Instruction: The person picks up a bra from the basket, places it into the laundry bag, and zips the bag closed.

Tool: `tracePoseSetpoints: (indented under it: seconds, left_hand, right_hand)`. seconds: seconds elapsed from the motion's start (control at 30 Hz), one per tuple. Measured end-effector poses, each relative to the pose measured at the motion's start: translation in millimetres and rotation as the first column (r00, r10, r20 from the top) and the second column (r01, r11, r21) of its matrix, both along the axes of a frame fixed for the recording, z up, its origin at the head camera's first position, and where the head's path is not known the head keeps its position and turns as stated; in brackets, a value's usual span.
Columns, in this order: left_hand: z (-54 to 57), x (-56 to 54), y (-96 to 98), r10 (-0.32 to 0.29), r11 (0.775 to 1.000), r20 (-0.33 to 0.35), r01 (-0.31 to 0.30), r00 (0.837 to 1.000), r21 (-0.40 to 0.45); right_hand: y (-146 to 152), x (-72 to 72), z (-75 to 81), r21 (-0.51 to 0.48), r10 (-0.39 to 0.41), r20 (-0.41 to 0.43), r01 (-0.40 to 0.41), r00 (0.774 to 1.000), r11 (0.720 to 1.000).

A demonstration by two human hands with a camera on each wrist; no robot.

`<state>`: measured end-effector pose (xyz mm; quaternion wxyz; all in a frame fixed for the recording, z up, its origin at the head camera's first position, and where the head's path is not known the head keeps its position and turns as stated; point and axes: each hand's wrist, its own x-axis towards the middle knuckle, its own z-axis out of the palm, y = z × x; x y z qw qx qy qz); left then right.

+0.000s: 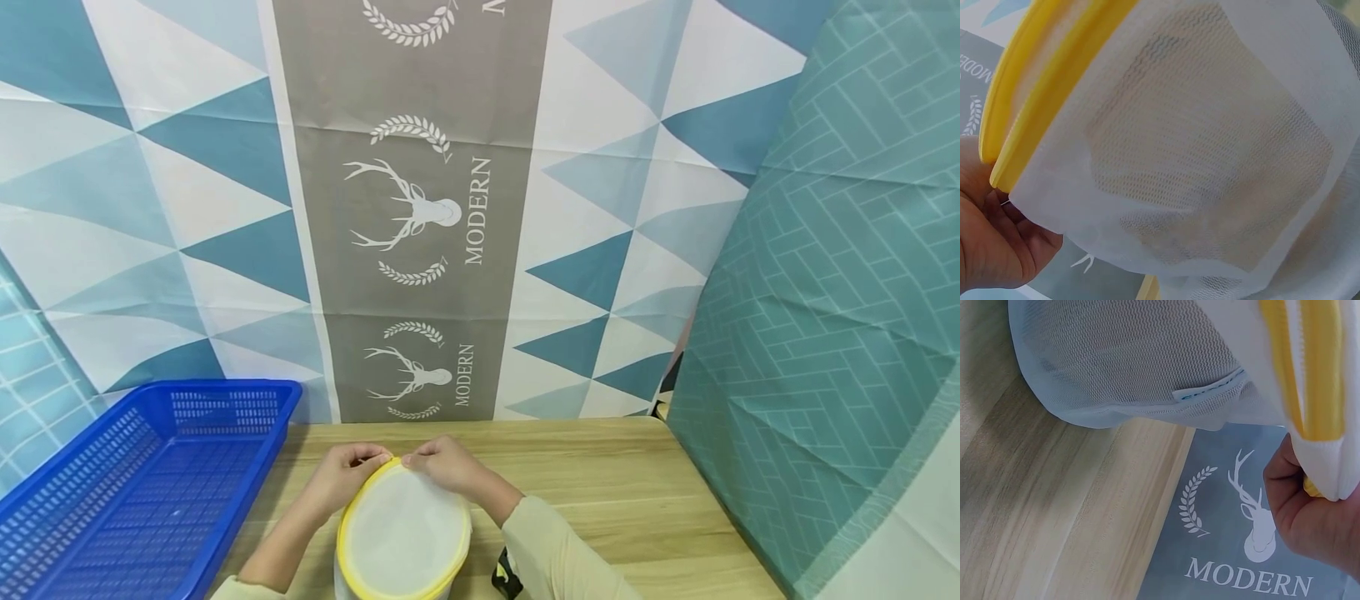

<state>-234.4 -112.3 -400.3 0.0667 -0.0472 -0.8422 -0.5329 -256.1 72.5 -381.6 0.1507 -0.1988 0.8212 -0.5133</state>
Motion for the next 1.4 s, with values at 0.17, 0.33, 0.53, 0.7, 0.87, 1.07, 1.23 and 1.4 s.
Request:
tracePoseSetpoints:
  seconds: [0.17, 0.33, 0.53, 0.7, 0.87, 1.07, 1.23, 1.4]
  left_hand:
    - [-1.0, 0.0, -0.1, 0.007, 1.0, 0.008, -0.007, 1.0, 0.004]
    - [-0.8, -0.3, 2.2, 0.004, 1.0, 0.012, -0.004, 1.0, -0.001]
    - [0.6, -0.1, 3.2, -0.004, 1.0, 0.027, 0.004, 1.0, 0.006]
    - [1.7, 1.1, 1.6, -0.02, 1.0, 0.041, 0.02, 0.999, 0.017]
    - [5.0, 2.4, -0.3, -0.05, 0.998, 0.042, 0.049, 0.998, 0.035]
    - [10.7, 2.4, -0.2, -0.049, 0.998, 0.062, 0.047, 0.997, 0.039]
    - [15.3, 3.0, 0.7, -0.041, 0.999, 0.085, 0.038, 0.996, 0.039]
    - [20.0, 5.8, 0.4, -0.037, 0.999, 0.087, 0.035, 0.996, 0.031]
  right_hand:
    - [0, 0.0, 0.0, 0.003, -0.023, 0.003, 0.023, 1.0, 1.0]
    - [0, -0.1, 0.7, 0.021, -0.053, 0.003, 0.053, 0.999, 0.998]
    - [-1, -0.8, 0.7, 0.039, -0.023, -0.013, 0.024, 1.0, 0.999]
    - [-2, -0.8, 0.2, 0.048, 0.017, -0.033, -0.016, 0.999, 0.999]
    - [-2, 0.2, 1.8, 0.045, 0.014, -0.026, -0.012, 1.0, 0.999]
    - [-2, 1.4, 6.2, 0.053, -0.005, -0.041, 0.007, 0.999, 0.999]
    - [-2, 1.6, 8.4, 0.061, -0.009, -0.038, 0.012, 0.999, 0.998]
    - [-1, 2.4, 11.4, 0.056, -0.002, -0.034, 0.004, 0.999, 0.998]
